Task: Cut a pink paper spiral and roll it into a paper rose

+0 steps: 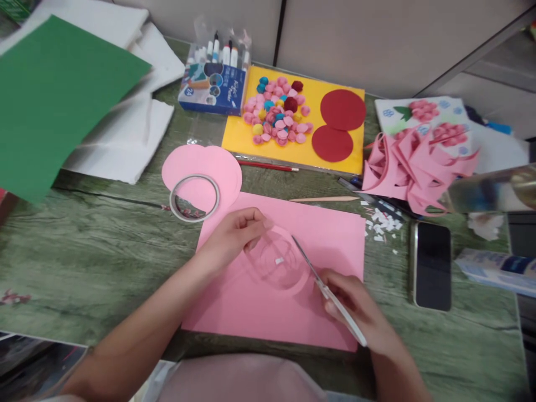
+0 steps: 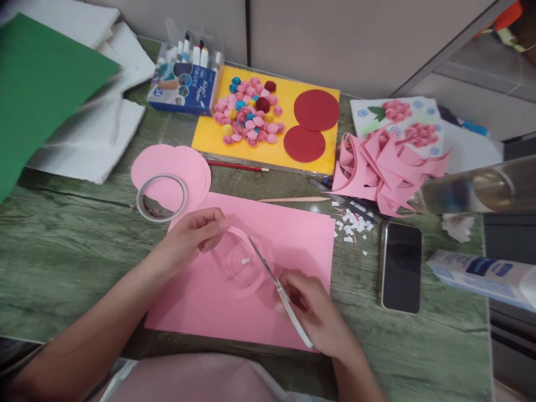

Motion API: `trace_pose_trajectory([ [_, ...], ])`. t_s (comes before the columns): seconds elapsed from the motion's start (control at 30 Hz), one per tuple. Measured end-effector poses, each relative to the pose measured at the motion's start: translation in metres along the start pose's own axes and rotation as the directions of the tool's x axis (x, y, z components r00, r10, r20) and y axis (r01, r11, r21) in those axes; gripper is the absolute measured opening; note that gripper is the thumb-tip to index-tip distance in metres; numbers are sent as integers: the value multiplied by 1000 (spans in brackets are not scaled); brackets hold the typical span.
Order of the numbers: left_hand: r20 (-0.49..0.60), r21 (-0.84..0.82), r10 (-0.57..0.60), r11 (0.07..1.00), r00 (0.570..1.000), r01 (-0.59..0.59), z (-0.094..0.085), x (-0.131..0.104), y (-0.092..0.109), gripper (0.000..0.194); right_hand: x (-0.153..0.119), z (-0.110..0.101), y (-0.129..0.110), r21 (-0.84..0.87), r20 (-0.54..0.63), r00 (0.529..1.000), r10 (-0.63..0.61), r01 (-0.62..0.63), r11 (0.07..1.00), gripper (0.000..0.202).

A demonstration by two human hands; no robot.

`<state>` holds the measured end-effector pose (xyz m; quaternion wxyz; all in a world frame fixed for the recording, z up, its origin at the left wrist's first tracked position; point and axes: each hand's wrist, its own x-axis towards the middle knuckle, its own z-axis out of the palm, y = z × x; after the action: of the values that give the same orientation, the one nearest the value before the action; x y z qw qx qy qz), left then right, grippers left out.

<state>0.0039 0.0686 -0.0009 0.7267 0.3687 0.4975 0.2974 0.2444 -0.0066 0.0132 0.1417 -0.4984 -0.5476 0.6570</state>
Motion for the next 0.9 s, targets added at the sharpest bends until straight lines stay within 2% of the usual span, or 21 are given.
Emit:
trace_pose_trajectory([
  [0.3, -3, 9, 1, 1000, 1000, -1, 1, 0, 0, 27, -1, 0, 1, -5, -1, 1000, 10, -10, 1000, 31],
  [0.9, -1, 38, 10, 999, 1000, -10, 1, -3, 2, 27, 1, 1, -5, 24, 0, 999, 48, -48, 999, 38],
])
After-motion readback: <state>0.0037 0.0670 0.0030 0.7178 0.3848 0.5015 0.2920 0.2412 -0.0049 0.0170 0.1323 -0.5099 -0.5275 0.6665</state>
